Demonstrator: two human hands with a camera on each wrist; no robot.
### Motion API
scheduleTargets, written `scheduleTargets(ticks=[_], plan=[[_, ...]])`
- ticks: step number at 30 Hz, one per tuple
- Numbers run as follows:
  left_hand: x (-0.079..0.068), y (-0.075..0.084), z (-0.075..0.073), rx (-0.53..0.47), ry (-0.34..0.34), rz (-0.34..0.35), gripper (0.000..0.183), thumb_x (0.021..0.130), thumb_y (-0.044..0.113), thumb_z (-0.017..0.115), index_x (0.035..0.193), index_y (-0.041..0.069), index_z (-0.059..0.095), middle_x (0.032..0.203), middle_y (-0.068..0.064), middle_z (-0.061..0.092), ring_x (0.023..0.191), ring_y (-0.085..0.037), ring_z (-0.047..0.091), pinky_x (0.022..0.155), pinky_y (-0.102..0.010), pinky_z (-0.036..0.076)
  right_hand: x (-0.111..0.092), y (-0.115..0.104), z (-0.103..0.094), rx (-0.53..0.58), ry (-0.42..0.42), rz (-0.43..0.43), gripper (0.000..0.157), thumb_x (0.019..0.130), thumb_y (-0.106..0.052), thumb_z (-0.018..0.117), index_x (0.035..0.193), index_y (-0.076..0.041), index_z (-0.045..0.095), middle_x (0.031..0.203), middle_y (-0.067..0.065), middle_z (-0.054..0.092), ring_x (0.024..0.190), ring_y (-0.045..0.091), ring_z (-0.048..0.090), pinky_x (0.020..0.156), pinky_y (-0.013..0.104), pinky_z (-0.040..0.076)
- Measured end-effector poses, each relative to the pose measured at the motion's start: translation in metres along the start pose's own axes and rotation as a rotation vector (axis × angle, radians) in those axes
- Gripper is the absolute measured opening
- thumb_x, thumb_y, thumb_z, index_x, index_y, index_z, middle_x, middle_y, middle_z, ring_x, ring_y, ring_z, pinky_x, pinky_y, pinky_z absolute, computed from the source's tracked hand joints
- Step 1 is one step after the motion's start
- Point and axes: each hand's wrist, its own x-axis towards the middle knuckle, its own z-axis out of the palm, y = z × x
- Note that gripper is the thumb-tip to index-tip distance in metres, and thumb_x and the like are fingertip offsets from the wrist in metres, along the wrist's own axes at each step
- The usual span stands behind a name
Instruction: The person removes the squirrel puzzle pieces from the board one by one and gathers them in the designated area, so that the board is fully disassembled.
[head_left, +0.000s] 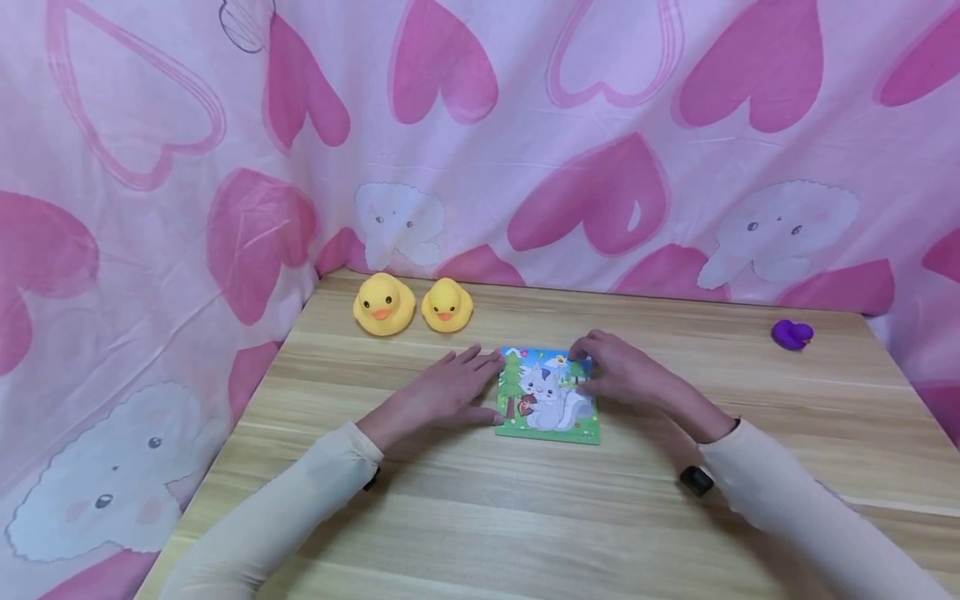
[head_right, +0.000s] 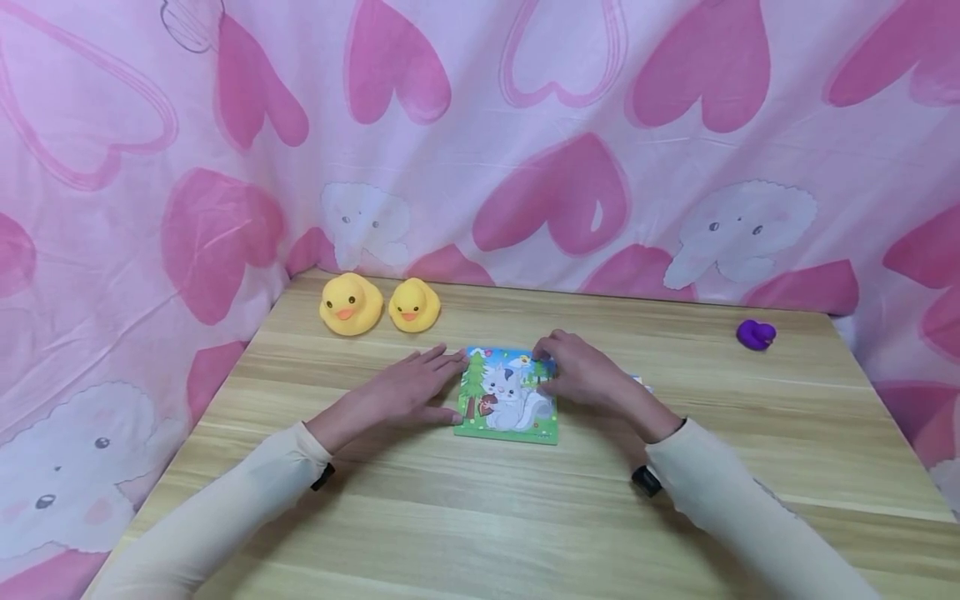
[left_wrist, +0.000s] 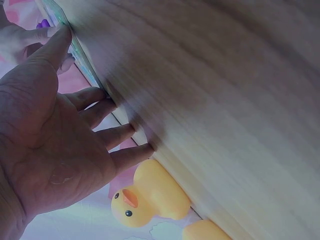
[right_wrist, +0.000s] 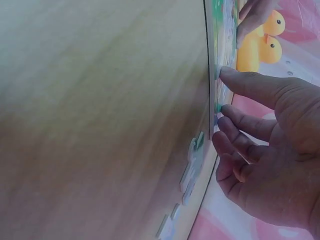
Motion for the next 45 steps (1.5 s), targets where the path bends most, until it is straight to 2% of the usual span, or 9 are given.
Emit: scheduleTargets(ticks=[6, 19, 25, 30, 38, 45], plan=[[-0.001, -0.001, 0.000, -0.004, 0.003, -0.005, 0.095, 0.097, 0.069, 0.062, 0.170, 0.020, 0.026, 0.179, 0.001, 0.022, 0.167, -0.033, 0.014, 0.133, -0.062, 0.022, 0.007, -0.002, 0.000, 0.005, 0.003, 0.000, 0.052, 0.085, -0.019, 0.090, 0.129, -0.007, 0.066, 0.121, 0.012, 0.063, 0.104, 0.026, 0.057, 0.095, 0.045, 0.058], [-0.001, -0.002, 0.002, -0.011, 0.013, 0.000, 0.094, 0.097, 0.069, 0.062, 0.169, 0.020, 0.027, 0.179, 0.001, 0.022, 0.167, -0.033, 0.014, 0.133, -0.062, 0.022, 0.005, 0.002, 0.003, 0.052, 0.029, -0.009, 0.055, 0.086, -0.017, 0.089, 0.133, -0.007, 0.061, 0.126, 0.011, 0.061, 0.114, 0.026, 0.056, 0.107, 0.050, 0.054], [-0.001, -0.002, 0.001, -0.013, 0.012, -0.003, 0.094, 0.097, 0.068, 0.062, 0.169, 0.020, 0.027, 0.179, 0.001, 0.021, 0.167, -0.033, 0.014, 0.133, -0.062, 0.021, 0.003, 0.002, 0.004, 0.089, 0.046, -0.012, 0.055, 0.087, -0.015, 0.088, 0.135, -0.009, 0.062, 0.127, 0.010, 0.058, 0.115, 0.026, 0.056, 0.107, 0.050, 0.055], [-0.002, -0.001, 0.001, -0.015, 0.014, 0.000, 0.094, 0.097, 0.068, 0.062, 0.169, 0.019, 0.027, 0.178, 0.000, 0.022, 0.167, -0.033, 0.014, 0.132, -0.062, 0.022, 0.005, 0.001, 0.003, 0.087, 0.049, -0.023, 0.053, 0.086, -0.008, 0.087, 0.133, -0.009, 0.063, 0.125, 0.010, 0.058, 0.111, 0.025, 0.057, 0.102, 0.046, 0.057], [-0.001, -0.001, 0.003, -0.010, 0.008, 0.004, 0.094, 0.097, 0.068, 0.062, 0.169, 0.019, 0.026, 0.178, 0.000, 0.022, 0.167, -0.033, 0.014, 0.133, -0.062, 0.021, 0.006, 0.003, 0.002, 0.074, 0.037, -0.035, 0.050, 0.086, -0.004, 0.084, 0.132, -0.007, 0.064, 0.117, 0.009, 0.059, 0.100, 0.022, 0.058, 0.086, 0.033, 0.056], [0.000, -0.001, 0.003, -0.002, 0.006, 0.003, 0.094, 0.097, 0.069, 0.061, 0.169, 0.019, 0.027, 0.178, 0.000, 0.023, 0.167, -0.033, 0.013, 0.132, -0.062, 0.022, 0.001, 0.010, 0.001, 0.092, 0.064, -0.040, 0.049, 0.088, -0.007, 0.082, 0.134, -0.008, 0.066, 0.119, 0.010, 0.061, 0.097, 0.021, 0.059, 0.082, 0.031, 0.056]])
